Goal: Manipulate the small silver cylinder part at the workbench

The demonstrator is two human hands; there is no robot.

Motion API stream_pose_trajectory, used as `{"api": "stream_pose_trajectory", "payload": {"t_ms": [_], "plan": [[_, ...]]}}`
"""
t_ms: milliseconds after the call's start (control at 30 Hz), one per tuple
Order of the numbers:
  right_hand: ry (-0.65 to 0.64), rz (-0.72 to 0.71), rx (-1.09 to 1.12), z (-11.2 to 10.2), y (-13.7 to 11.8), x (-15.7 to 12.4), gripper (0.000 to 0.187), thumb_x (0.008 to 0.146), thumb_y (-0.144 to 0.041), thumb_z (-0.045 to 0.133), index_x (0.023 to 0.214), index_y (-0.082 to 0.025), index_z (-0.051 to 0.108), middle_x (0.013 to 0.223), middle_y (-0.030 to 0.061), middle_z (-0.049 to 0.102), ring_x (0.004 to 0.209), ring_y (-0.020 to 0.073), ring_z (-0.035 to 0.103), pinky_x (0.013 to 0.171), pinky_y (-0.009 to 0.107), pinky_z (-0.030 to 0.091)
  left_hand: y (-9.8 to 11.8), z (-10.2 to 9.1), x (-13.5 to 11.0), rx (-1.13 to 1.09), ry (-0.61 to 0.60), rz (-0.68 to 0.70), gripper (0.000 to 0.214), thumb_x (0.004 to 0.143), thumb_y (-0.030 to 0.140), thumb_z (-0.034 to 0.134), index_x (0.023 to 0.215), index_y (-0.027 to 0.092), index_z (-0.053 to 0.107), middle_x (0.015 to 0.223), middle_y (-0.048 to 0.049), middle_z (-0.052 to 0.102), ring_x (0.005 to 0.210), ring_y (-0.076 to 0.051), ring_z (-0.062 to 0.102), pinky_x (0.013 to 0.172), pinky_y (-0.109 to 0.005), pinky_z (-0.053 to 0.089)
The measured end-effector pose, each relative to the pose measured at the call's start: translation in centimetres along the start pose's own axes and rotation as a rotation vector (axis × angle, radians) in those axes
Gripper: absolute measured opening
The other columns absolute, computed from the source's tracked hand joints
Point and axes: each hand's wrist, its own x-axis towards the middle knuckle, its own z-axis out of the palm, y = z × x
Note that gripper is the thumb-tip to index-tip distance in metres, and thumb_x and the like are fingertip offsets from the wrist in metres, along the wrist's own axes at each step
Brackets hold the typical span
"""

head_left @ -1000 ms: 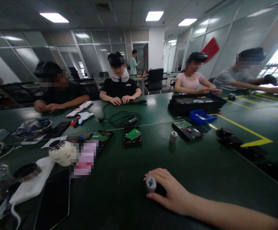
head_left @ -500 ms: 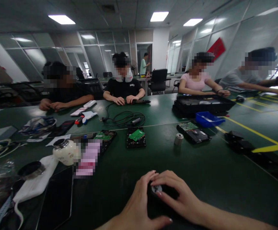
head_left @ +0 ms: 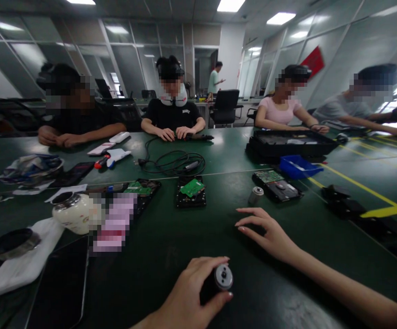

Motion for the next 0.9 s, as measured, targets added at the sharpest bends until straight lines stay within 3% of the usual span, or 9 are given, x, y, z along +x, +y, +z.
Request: {"api": "stream_pose_trajectory", "payload": {"t_ms": [100, 233, 367, 533, 700, 900], "plan": [[-0.093, 0.021, -0.088, 0.0, 1.6, -0.1, 0.018, 0.088, -0.037, 0.061, 0.1, -0.027, 0.072, 0.132, 0.0069, 0.056, 0.126, 0.0283, 0.049, 0.103, 0.053, 0.038, -0.3, -0.1, 0.3, 0.015, 0.003, 0.045, 0.053, 0.076, 0.019, 0.072, 0.126, 0.03, 0.055, 0.121, -0.0049, 0.066, 0.111, -0.026, 0.062, 0.096, -0.041, 0.051], [-0.124, 0.003, -0.132, 0.1, 2.2, -0.2, 0.027, 0.088, -0.038, 0.062, 0.113, -0.031, 0.067, 0.139, 0.0061, 0.052, 0.132, 0.029, 0.042, 0.106, 0.055, 0.033, -1.0, 0.1, 0.5, 0.02, 0.001, 0.084, 0.057, 0.074, 0.019, 0.073, 0.127, 0.03, 0.055, 0.121, -0.0058, 0.067, 0.109, -0.027, 0.063, 0.094, -0.04, 0.053], [-0.095, -0.016, -0.107, 0.3, 2.2, -0.2, 0.018, 0.087, -0.036, 0.064, 0.102, -0.031, 0.072, 0.133, 0.0055, 0.058, 0.127, 0.0294, 0.048, 0.103, 0.054, 0.036, -1.4, 0.2, 0.5, 0.017, -0.026, 0.048, 0.056, 0.076, 0.02, 0.072, 0.129, 0.03, 0.054, 0.124, -0.0056, 0.065, 0.112, -0.026, 0.062, 0.096, -0.041, 0.051], [0.07, -0.009, 0.205, 2.0, -1.4, -1.2, 0.011, 0.089, -0.03, 0.064, 0.097, -0.029, 0.07, 0.108, 0.0028, 0.072, 0.106, 0.0217, 0.064, 0.103, 0.047, 0.037, -1.0, 0.1, 0.5, 0.031, -0.053, 0.049, 0.05, 0.081, 0.024, 0.069, 0.128, 0.024, 0.053, 0.125, -0.0069, 0.063, 0.115, -0.025, 0.059, 0.099, -0.04, 0.048], [-0.015, -0.176, 0.422, 4.0, -5.9, -2.4, 0.01, 0.089, -0.028, 0.064, 0.099, -0.029, 0.068, 0.097, -0.0021, 0.075, 0.096, 0.016, 0.067, 0.1, 0.037, 0.038, -0.9, 0.3, 0.5, 0.038, -0.045, 0.034, 0.037, 0.081, 0.026, 0.071, 0.115, 0.018, 0.06, 0.114, -0.0083, 0.067, 0.107, -0.025, 0.061, 0.096, -0.036, 0.049], [0.01, -0.269, 0.438, 4.7, -6.0, -2.5, 0.012, 0.092, -0.027, 0.06, 0.101, -0.026, 0.067, 0.097, 0.0015, 0.073, 0.095, 0.0164, 0.066, 0.095, 0.035, 0.043, -0.7, 0.3, 0.4, 0.037, -0.055, 0.019, 0.033, 0.081, 0.024, 0.071, 0.112, 0.016, 0.061, 0.113, -0.0085, 0.066, 0.106, -0.024, 0.06, 0.096, -0.035, 0.048]]}}
